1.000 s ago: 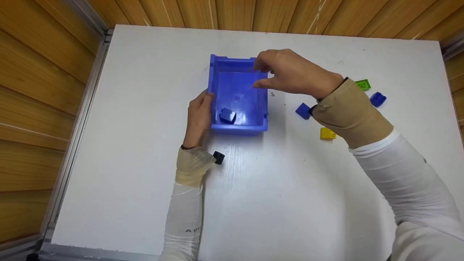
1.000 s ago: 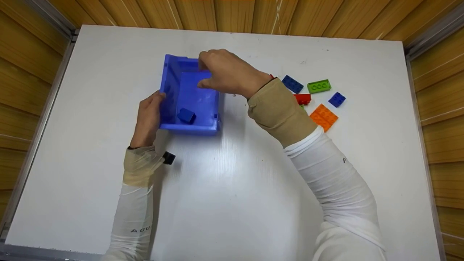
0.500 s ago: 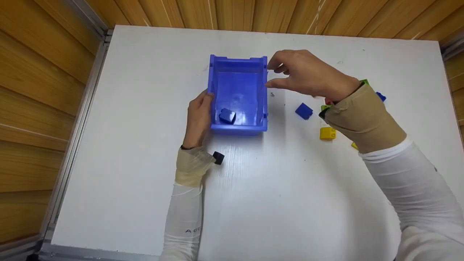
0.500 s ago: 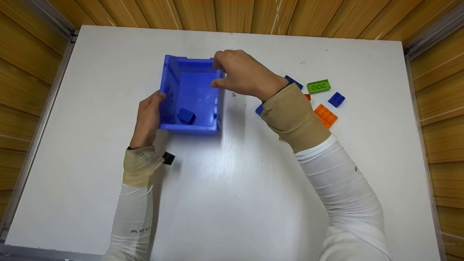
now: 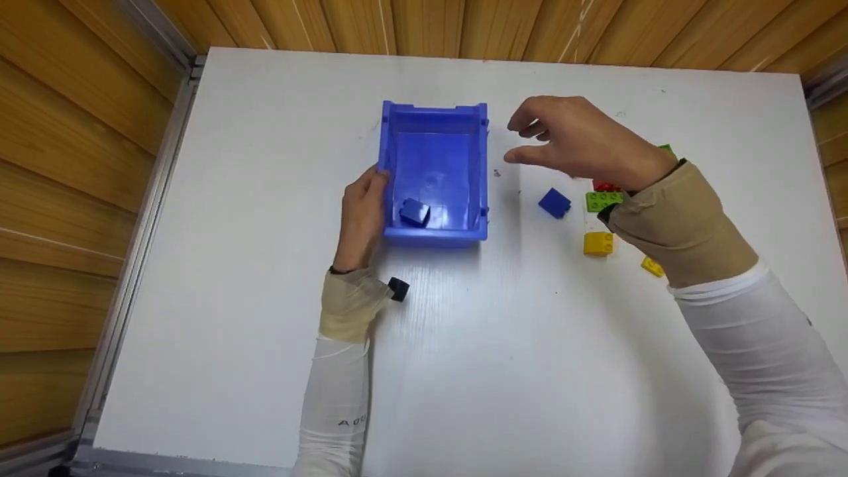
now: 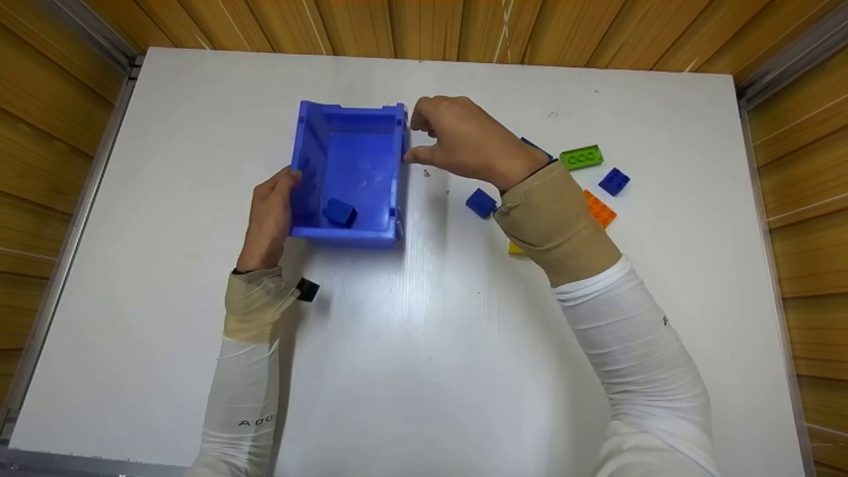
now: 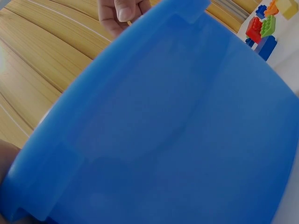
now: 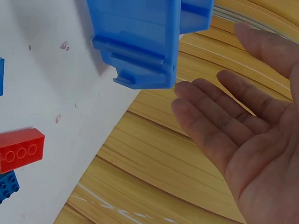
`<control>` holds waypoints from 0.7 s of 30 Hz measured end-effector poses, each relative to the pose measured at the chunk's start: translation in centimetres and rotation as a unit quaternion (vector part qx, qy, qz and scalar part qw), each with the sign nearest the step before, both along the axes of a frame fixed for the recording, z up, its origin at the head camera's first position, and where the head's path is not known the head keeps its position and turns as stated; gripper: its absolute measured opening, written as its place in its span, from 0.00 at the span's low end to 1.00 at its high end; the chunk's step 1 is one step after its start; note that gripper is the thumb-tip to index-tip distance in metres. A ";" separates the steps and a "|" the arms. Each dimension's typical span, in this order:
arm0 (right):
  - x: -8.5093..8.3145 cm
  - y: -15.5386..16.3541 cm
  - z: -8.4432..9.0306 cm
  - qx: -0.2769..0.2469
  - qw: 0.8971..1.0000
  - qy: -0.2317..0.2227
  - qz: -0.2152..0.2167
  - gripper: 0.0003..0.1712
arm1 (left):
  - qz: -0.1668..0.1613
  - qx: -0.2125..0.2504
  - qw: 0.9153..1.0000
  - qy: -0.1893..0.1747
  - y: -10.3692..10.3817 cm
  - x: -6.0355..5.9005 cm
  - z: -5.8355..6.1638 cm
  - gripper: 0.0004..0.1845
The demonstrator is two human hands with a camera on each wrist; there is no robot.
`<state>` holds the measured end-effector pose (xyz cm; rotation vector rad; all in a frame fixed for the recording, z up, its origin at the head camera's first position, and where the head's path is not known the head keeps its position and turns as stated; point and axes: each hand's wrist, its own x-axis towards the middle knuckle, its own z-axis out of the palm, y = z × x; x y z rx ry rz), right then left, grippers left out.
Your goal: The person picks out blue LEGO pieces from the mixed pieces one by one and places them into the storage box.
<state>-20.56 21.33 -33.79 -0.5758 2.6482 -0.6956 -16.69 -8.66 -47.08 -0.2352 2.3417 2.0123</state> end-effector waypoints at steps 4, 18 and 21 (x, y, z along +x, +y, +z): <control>0.2 0.6 -0.2 -0.005 1.000 -0.004 -0.009 0.28 | -0.004 0.002 1.000 0.003 0.0 -0.1 -0.1 0.23; 0.7 2.0 -1.5 -0.008 1.000 -0.001 -0.014 0.26 | -0.002 0.006 1.000 0.000 -0.3 -0.3 -0.6 0.23; 0.8 2.3 -1.7 -0.012 1.000 -0.006 -0.019 0.26 | -0.001 -0.003 1.000 -0.001 -0.2 -0.1 -0.1 0.24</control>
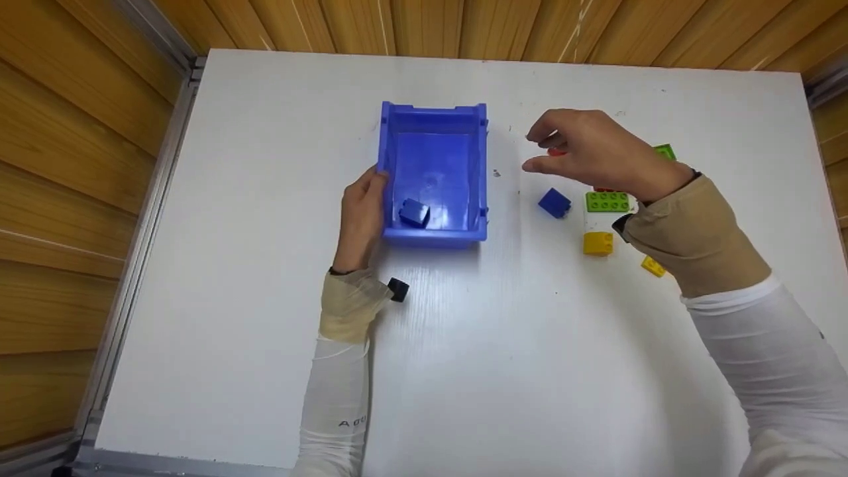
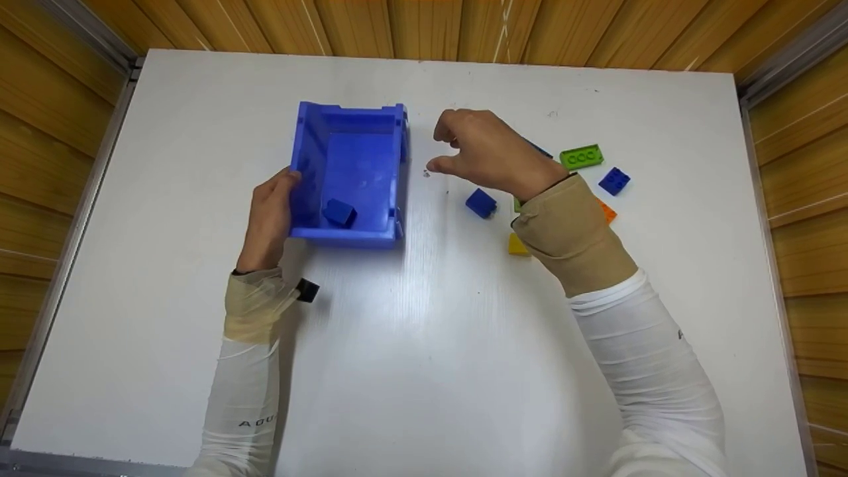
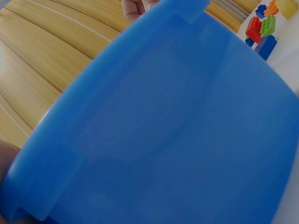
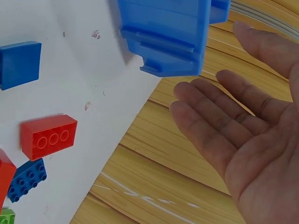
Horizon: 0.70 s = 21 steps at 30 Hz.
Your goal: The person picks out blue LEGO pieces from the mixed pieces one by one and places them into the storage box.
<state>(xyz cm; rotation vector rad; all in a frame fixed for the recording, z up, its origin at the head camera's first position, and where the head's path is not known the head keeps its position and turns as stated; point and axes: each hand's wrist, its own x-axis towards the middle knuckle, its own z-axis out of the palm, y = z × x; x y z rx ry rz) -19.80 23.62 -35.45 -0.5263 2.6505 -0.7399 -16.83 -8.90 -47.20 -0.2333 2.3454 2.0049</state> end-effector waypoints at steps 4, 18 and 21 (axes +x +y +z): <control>0.1 0.3 -0.4 -0.001 1.000 -0.009 -0.007 0.28 | 0.001 0.006 1.000 -0.002 0.0 0.1 0.0 0.23; 0.4 0.9 -1.3 0.017 1.000 0.001 -0.002 0.29 | -0.005 0.007 1.000 0.003 0.0 0.1 0.0 0.23; 0.3 0.9 -1.5 0.018 1.000 -0.007 -0.008 0.30 | -0.003 -0.004 1.000 0.002 0.0 0.0 0.0 0.23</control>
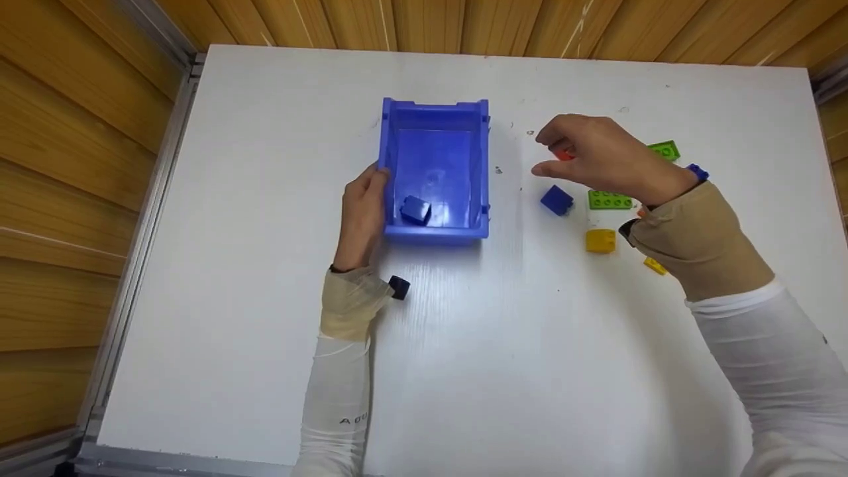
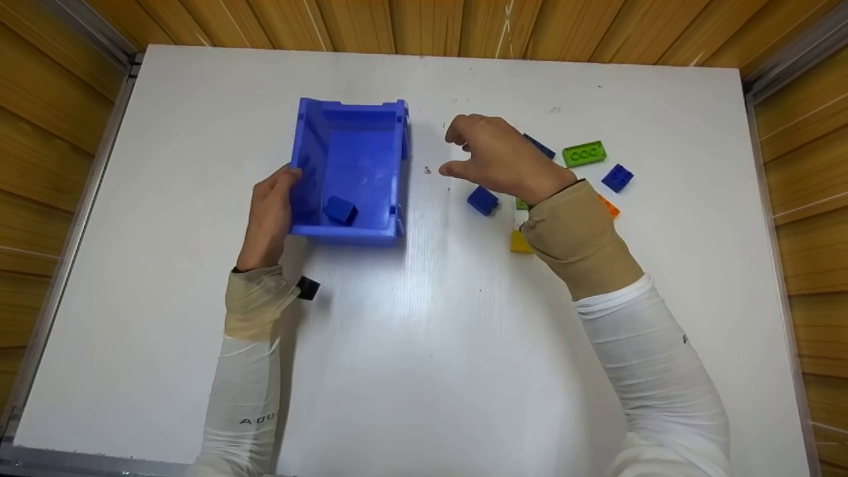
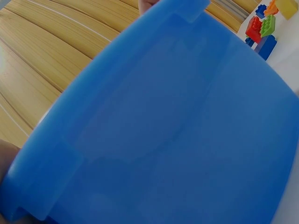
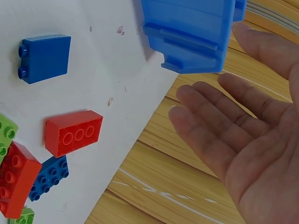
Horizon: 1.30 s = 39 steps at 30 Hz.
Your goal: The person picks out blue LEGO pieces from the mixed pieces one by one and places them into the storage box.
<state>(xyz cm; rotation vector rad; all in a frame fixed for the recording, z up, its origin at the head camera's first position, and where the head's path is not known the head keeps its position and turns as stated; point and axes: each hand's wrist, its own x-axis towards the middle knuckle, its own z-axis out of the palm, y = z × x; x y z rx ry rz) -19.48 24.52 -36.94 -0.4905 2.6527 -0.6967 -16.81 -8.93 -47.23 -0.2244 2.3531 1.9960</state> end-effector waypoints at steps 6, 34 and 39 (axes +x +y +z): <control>0.0 0.2 -0.5 0.012 1.000 -0.011 -0.009 0.32 | 0.002 -0.001 1.000 -0.005 0.0 0.0 -0.1 0.23; 0.0 1.1 -3.4 0.060 0.997 -0.030 -0.044 0.27 | -0.004 0.000 1.000 0.006 -0.1 -0.1 0.0 0.25; 0.2 1.2 -3.9 0.056 0.997 -0.026 -0.040 0.26 | -0.006 0.002 1.000 0.007 -0.1 0.0 0.0 0.25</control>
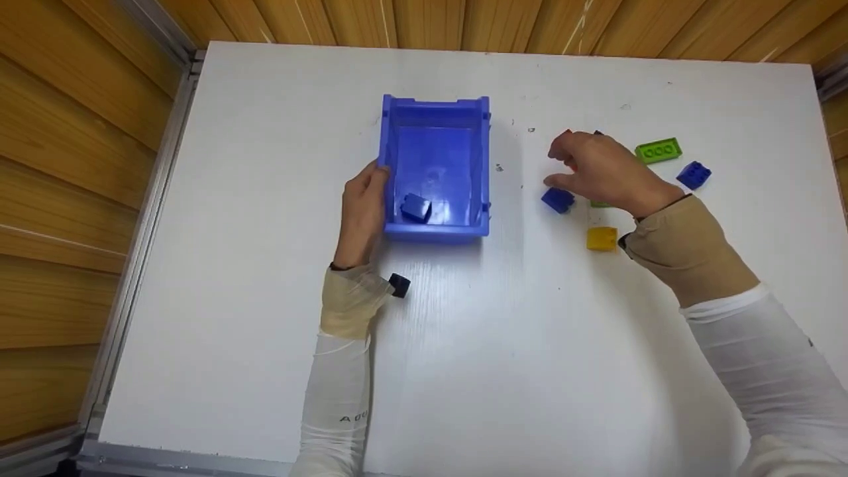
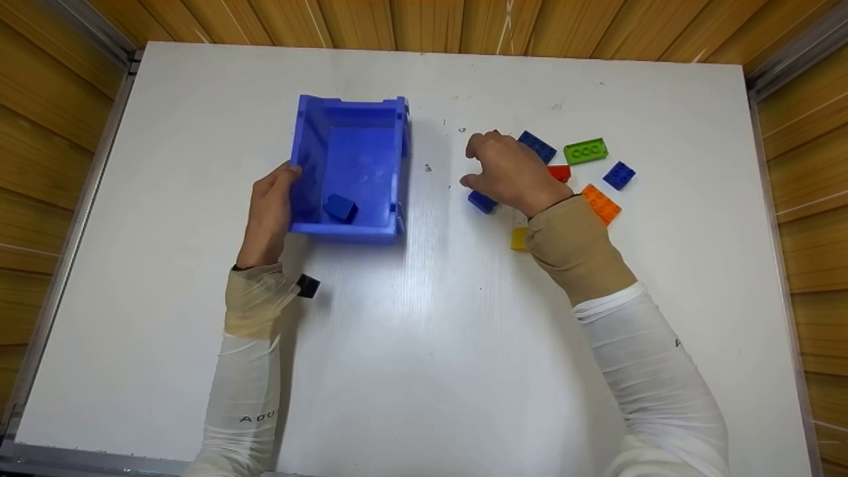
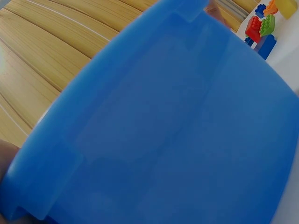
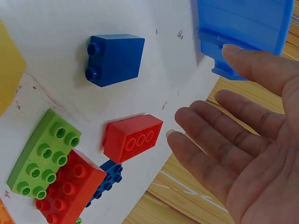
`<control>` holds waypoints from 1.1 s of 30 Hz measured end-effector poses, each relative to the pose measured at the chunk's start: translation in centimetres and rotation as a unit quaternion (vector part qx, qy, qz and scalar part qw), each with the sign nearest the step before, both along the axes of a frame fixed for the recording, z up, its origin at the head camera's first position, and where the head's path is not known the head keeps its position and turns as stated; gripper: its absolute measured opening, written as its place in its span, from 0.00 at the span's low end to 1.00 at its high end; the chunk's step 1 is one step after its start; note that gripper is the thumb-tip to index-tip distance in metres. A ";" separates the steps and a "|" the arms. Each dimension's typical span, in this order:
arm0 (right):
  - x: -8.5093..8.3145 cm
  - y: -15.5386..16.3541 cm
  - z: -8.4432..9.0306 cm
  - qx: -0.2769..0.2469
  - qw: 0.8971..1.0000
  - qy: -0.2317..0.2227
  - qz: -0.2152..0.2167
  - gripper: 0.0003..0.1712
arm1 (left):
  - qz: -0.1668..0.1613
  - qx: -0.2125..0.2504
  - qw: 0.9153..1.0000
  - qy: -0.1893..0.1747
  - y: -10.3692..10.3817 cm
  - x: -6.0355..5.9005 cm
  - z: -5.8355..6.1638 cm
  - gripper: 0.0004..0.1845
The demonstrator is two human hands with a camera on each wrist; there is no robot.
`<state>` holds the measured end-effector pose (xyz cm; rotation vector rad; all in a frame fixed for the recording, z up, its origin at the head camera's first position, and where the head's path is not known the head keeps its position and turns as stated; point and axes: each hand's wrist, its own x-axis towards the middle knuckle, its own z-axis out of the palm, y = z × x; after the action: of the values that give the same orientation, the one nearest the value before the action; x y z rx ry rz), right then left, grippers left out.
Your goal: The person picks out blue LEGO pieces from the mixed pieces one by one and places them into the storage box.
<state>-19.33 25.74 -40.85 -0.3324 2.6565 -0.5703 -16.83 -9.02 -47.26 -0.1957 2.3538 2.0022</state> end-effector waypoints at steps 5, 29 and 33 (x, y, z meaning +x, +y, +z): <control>0.0 -0.1 -0.3 0.005 1.000 -0.025 -0.011 0.28 | -0.002 0.007 1.000 0.001 0.0 0.0 0.0 0.24; 0.6 0.5 -2.2 -0.001 0.997 -0.072 -0.040 0.27 | 0.002 0.003 1.000 -0.005 -0.2 -0.5 -1.1 0.24; 0.7 0.7 -2.4 -0.003 0.995 -0.084 -0.049 0.27 | -0.001 0.004 1.000 -0.006 -0.4 -0.5 -1.2 0.23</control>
<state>-18.59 26.42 -43.29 -0.1497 2.5199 -0.6093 -17.31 -9.37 -48.42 -0.2039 2.3371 2.0048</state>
